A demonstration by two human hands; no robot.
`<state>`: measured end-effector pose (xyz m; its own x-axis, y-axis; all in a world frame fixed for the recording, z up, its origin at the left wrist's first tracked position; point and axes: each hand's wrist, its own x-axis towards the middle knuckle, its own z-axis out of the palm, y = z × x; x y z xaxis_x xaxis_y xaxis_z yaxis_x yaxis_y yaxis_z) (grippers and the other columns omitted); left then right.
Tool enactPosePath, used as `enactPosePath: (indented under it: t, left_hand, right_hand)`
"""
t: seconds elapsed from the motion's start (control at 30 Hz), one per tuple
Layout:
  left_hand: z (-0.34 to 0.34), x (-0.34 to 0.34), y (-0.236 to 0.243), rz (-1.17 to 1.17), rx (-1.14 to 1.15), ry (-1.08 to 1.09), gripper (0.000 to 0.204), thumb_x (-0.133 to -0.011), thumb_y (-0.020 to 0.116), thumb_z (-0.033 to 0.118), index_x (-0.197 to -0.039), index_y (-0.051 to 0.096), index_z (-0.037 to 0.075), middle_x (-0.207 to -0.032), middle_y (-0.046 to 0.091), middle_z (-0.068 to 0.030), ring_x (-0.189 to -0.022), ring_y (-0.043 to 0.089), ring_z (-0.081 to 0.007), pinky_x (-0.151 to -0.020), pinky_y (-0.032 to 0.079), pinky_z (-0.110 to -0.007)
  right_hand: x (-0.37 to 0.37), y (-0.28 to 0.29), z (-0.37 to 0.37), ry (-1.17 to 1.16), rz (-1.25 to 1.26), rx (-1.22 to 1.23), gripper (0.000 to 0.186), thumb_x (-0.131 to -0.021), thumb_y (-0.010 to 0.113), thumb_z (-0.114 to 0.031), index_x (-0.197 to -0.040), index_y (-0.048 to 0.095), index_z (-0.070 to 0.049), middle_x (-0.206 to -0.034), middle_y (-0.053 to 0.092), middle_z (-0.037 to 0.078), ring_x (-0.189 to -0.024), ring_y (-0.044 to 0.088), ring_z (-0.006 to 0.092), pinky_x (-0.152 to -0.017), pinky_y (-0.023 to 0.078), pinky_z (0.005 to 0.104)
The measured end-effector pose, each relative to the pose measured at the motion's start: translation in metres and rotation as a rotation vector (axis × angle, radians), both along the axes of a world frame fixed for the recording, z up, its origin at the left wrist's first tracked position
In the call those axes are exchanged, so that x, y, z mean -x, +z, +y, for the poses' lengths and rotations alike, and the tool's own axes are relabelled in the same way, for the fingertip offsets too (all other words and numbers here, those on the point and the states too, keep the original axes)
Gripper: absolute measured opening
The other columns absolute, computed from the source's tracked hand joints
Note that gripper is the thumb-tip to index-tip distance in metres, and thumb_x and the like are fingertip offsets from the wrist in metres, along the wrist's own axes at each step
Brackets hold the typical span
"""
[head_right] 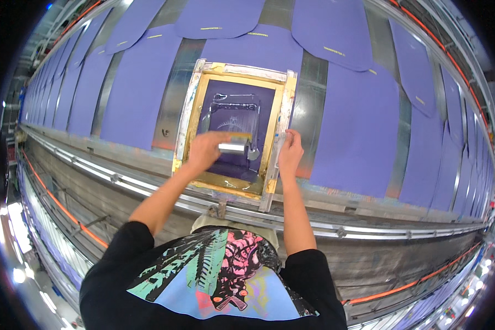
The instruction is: The person performs screen printing on purple fabric pieces laid out on a table. They use a squeegee to pull purple ink across a screen frame, then lift the frame and move to a side table to add more ink from a bottle before returning to continue printing.
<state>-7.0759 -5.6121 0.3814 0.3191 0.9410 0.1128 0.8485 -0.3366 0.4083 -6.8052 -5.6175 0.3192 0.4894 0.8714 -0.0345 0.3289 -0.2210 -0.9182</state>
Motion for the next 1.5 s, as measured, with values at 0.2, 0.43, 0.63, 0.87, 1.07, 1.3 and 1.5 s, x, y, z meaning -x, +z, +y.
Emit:
enactPosePath:
  t: [0.2, 0.43, 0.63, 0.87, 1.07, 1.3, 1.5]
  left_hand:
    - [0.114, -0.011, -0.002, 0.125, 0.082, 0.043, 0.041, -0.077, 0.067, 0.004, -0.111, 0.081, 0.022, -0.112, 0.077, -0.0070, -0.104, 0.071, -0.0307, -0.086, 0.057, -0.044]
    - [-0.026, 0.000, -0.024, 0.094, -0.112, -0.054, 0.042, -0.078, 0.067, -0.004, -0.108, 0.081, 0.021, -0.117, 0.076, -0.0012, -0.108, 0.069, -0.0252, -0.091, 0.054, -0.041]
    - [0.080, -0.008, -0.006, -0.009, 0.112, 0.036, 0.041, -0.080, 0.066, 0.009, -0.115, 0.080, 0.026, -0.106, 0.077, -0.0115, -0.097, 0.073, -0.0341, -0.086, 0.059, -0.046]
    - [0.054, -0.018, -0.027, 0.185, 0.005, 0.038, 0.041, -0.081, 0.064, 0.000, -0.109, 0.081, 0.025, -0.110, 0.077, -0.0026, -0.100, 0.072, -0.0282, -0.082, 0.058, -0.046]
    - [-0.050, 0.004, -0.034, 0.022, -0.015, -0.091, 0.043, -0.075, 0.068, -0.004, -0.112, 0.077, 0.016, -0.117, 0.075, -0.0010, -0.112, 0.069, -0.0256, -0.096, 0.052, -0.042]
    - [-0.063, 0.052, -0.002, -0.123, -0.064, -0.145, 0.052, -0.069, 0.076, 0.001, -0.119, 0.075, 0.014, -0.126, 0.073, -0.0024, -0.120, 0.067, -0.0262, -0.100, 0.052, -0.042]
    - [-0.043, 0.211, 0.001, -0.103, -0.067, -0.039, 0.051, -0.071, 0.072, 0.001, -0.120, 0.076, 0.016, -0.126, 0.074, -0.0017, -0.119, 0.068, -0.0260, -0.097, 0.053, -0.041]
  right_hand:
    - [-0.002, -0.004, 0.000, 0.021, -0.021, 0.012, 0.020, -0.108, 0.055, -0.019, -0.114, 0.068, -0.005, -0.075, 0.062, 0.014, -0.065, 0.055, 0.0221, -0.066, 0.046, 0.0403]
    - [-0.006, -0.022, 0.003, 0.003, 0.077, 0.002, 0.019, -0.107, 0.057, -0.020, -0.113, 0.069, -0.006, -0.072, 0.057, 0.012, -0.062, 0.050, 0.0195, -0.062, 0.043, 0.0390]
    - [-0.004, -0.018, 0.002, 0.004, -0.017, -0.030, 0.021, -0.107, 0.057, -0.021, -0.114, 0.069, -0.007, -0.071, 0.060, 0.013, -0.062, 0.054, 0.0209, -0.063, 0.044, 0.0396]
    - [-0.004, -0.026, 0.002, 0.025, 0.034, -0.015, 0.022, -0.107, 0.057, -0.022, -0.112, 0.070, -0.006, -0.072, 0.061, 0.012, -0.064, 0.056, 0.0195, -0.063, 0.045, 0.0391]
    - [-0.016, -0.051, 0.011, 0.066, 0.092, 0.014, 0.020, -0.105, 0.060, -0.021, -0.112, 0.071, -0.006, -0.077, 0.063, 0.011, -0.067, 0.055, 0.0189, -0.067, 0.046, 0.0377]
    - [0.041, 0.030, 0.022, 0.010, -0.028, -0.100, 0.019, -0.106, 0.059, -0.021, -0.111, 0.071, -0.006, -0.078, 0.062, 0.006, -0.070, 0.052, 0.0161, -0.068, 0.046, 0.0357]
    - [0.218, 0.021, 0.047, 0.053, 0.042, -0.169, 0.019, -0.106, 0.058, -0.020, -0.113, 0.069, -0.007, -0.074, 0.058, 0.007, -0.065, 0.050, 0.0159, -0.064, 0.044, 0.0353]
